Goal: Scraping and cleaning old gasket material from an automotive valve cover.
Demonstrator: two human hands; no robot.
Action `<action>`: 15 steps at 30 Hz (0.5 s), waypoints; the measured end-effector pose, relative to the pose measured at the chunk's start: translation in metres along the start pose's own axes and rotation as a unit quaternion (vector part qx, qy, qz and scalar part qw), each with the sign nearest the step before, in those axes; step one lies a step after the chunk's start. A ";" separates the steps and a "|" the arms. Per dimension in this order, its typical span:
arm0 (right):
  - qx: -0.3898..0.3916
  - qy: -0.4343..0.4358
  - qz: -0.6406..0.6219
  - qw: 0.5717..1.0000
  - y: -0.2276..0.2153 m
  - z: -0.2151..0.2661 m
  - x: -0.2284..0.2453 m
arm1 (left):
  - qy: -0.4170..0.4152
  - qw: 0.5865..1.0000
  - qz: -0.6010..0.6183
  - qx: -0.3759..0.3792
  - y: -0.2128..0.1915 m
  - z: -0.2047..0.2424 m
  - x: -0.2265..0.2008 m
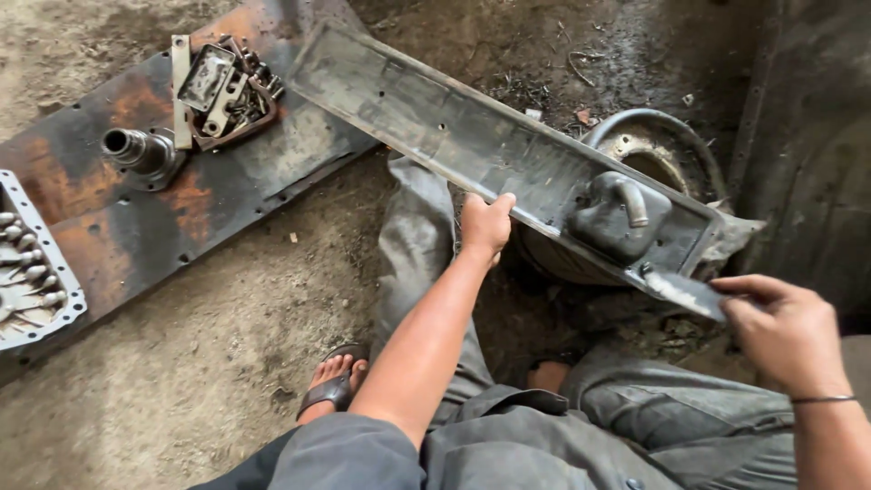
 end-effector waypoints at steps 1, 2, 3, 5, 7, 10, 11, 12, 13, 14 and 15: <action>0.002 -0.001 0.000 1.000 0.002 -0.003 -0.011 | -0.001 1.000 0.000 -0.002 0.000 -0.001 0.001; -0.015 0.043 -0.033 0.998 0.002 -0.007 -0.027 | 0.005 0.999 0.032 -0.001 -0.001 -0.001 0.000; -0.031 0.086 -0.068 0.993 0.004 -0.008 -0.043 | 0.012 0.998 0.062 0.000 -0.004 -0.002 -0.001; -0.023 0.054 -0.015 0.998 0.001 -0.004 -0.019 | -0.006 0.999 0.040 -0.010 -0.003 -0.007 0.005; -0.012 0.025 0.046 0.999 -0.003 -0.002 -0.004 | -0.032 0.999 0.020 -0.014 -0.003 -0.007 0.009; -0.047 0.007 0.054 0.997 -0.012 0.001 0.009 | -0.019 0.999 -0.034 -0.012 -0.010 -0.005 0.010; -0.060 -0.024 0.055 0.996 -0.016 0.003 0.022 | -0.005 1.000 -0.031 0.000 -0.007 -0.007 0.010; -0.072 -0.055 0.057 0.994 -0.018 0.003 0.034 | 0.009 1.000 -0.027 0.012 -0.001 -0.010 0.009; -0.084 -0.039 0.075 0.993 -0.022 0.001 0.031 | 0.000 0.999 -0.022 0.037 0.002 -0.008 0.006; -0.062 -0.060 0.048 0.995 -0.019 -0.001 0.034 | -0.013 0.999 -0.042 0.024 -0.001 -0.011 0.006; -0.033 -0.083 0.022 0.996 -0.016 -0.002 0.036 | -0.031 0.998 -0.062 0.008 -0.006 -0.010 0.010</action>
Point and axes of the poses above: each hand's wrist, its own z-axis away from the middle knuckle, its own y-axis out of the palm, x = y × z, the point moved 8 cm from there along -z, towards the middle knuckle, and after that the axes turned 11 degrees about -x, right-handed, at the moved point
